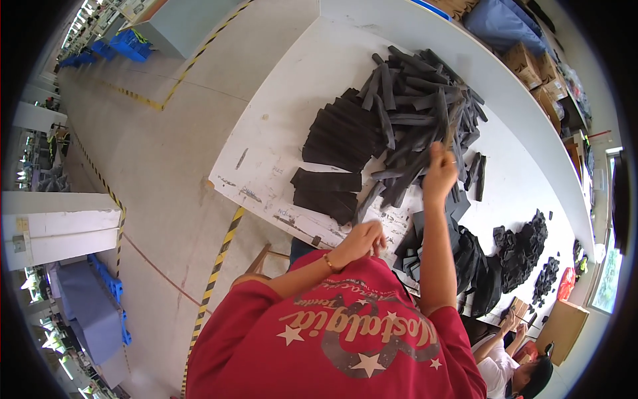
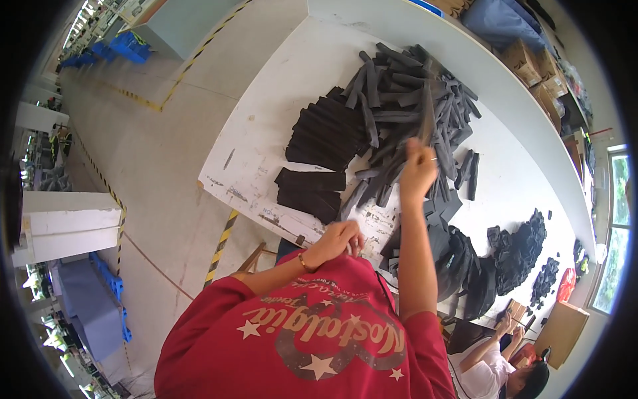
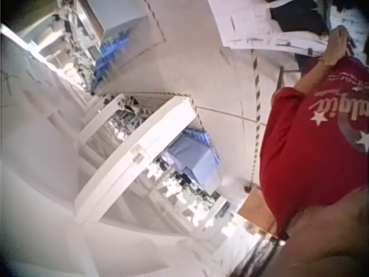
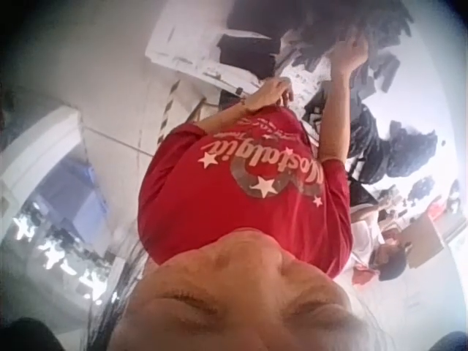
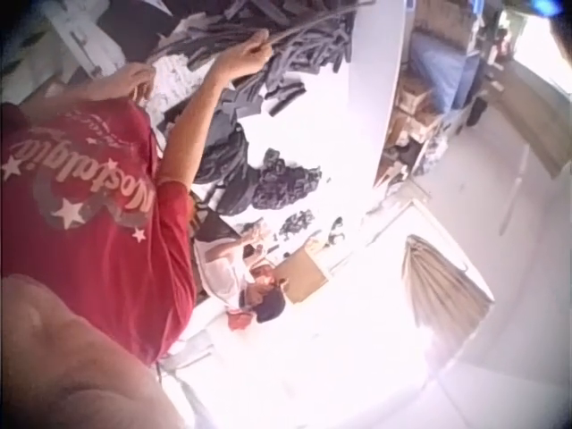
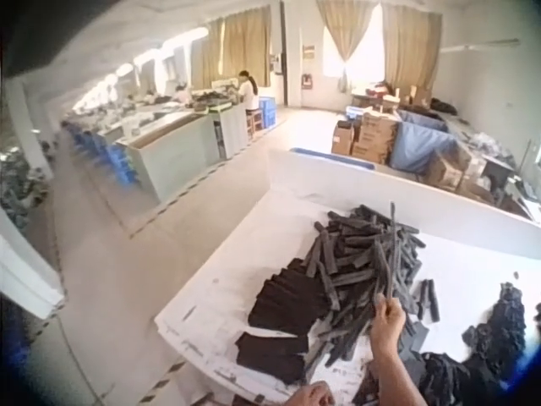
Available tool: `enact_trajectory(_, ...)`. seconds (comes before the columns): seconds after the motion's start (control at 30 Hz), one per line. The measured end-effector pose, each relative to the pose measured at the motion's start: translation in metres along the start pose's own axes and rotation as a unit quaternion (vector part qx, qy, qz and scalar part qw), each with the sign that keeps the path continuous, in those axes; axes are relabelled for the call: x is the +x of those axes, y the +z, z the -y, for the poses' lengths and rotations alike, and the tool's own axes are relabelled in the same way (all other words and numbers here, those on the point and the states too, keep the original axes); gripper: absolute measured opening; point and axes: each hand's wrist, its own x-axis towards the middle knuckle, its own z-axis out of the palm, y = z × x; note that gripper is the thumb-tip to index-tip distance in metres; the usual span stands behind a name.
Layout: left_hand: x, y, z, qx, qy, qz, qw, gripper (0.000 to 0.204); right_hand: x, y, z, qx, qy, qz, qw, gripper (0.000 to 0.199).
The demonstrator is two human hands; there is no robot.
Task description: Using a wooden stick to separate and organize piles of black foam pieces on a workbench.
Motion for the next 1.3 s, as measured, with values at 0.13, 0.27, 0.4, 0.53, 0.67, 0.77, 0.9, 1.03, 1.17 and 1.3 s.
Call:
enact_trajectory(0.13,0.003,-0.037,0.025,0.128,0.020,-0.098,0.987,0.025,0.056,-0.024,-0.014,-0.144,-0.002,0.067,0.987,0.047)
enact_trajectory(0.27,0.059,-0.091,0.017,0.433,0.203,-0.232,0.847,0.011,0.016,-0.040,-0.047,-0.226,-0.016,0.109,0.968,0.038)
enact_trajectory(0.4,0.094,-0.127,0.041,0.544,0.235,-0.242,0.769,0.007,-0.040,-0.067,-0.063,-0.200,-0.096,0.233,0.947,0.018)
enact_trajectory(0.53,0.098,-0.142,0.030,0.445,0.136,-0.196,0.863,0.009,-0.064,-0.100,-0.070,-0.262,-0.141,0.293,0.909,0.016)
enact_trajectory(0.67,0.089,-0.151,0.003,0.351,0.094,-0.138,0.921,0.013,-0.065,-0.112,-0.075,-0.321,-0.180,0.336,0.867,0.016)
enact_trajectory(0.77,0.083,-0.156,-0.007,0.376,0.102,-0.113,0.914,0.012,-0.061,-0.106,-0.073,-0.323,-0.202,0.339,0.860,0.016)
enact_trajectory(0.9,0.078,-0.141,-0.030,0.449,0.147,-0.102,0.876,0.013,-0.059,-0.092,-0.076,-0.332,-0.241,0.354,0.840,0.020)
enact_trajectory(1.03,0.082,-0.095,-0.041,0.437,0.250,-0.016,0.864,0.010,-0.079,-0.035,-0.064,-0.209,-0.215,0.390,0.870,0.034)
enact_trajectory(1.17,0.054,-0.056,-0.094,0.453,0.400,-0.184,0.775,0.019,-0.096,-0.010,-0.082,-0.022,-0.061,0.398,0.915,0.018)
enact_trajectory(1.3,0.039,-0.107,-0.034,-0.286,0.183,-0.186,0.922,0.044,-0.115,-0.008,-0.050,0.125,0.229,0.523,0.812,0.019)
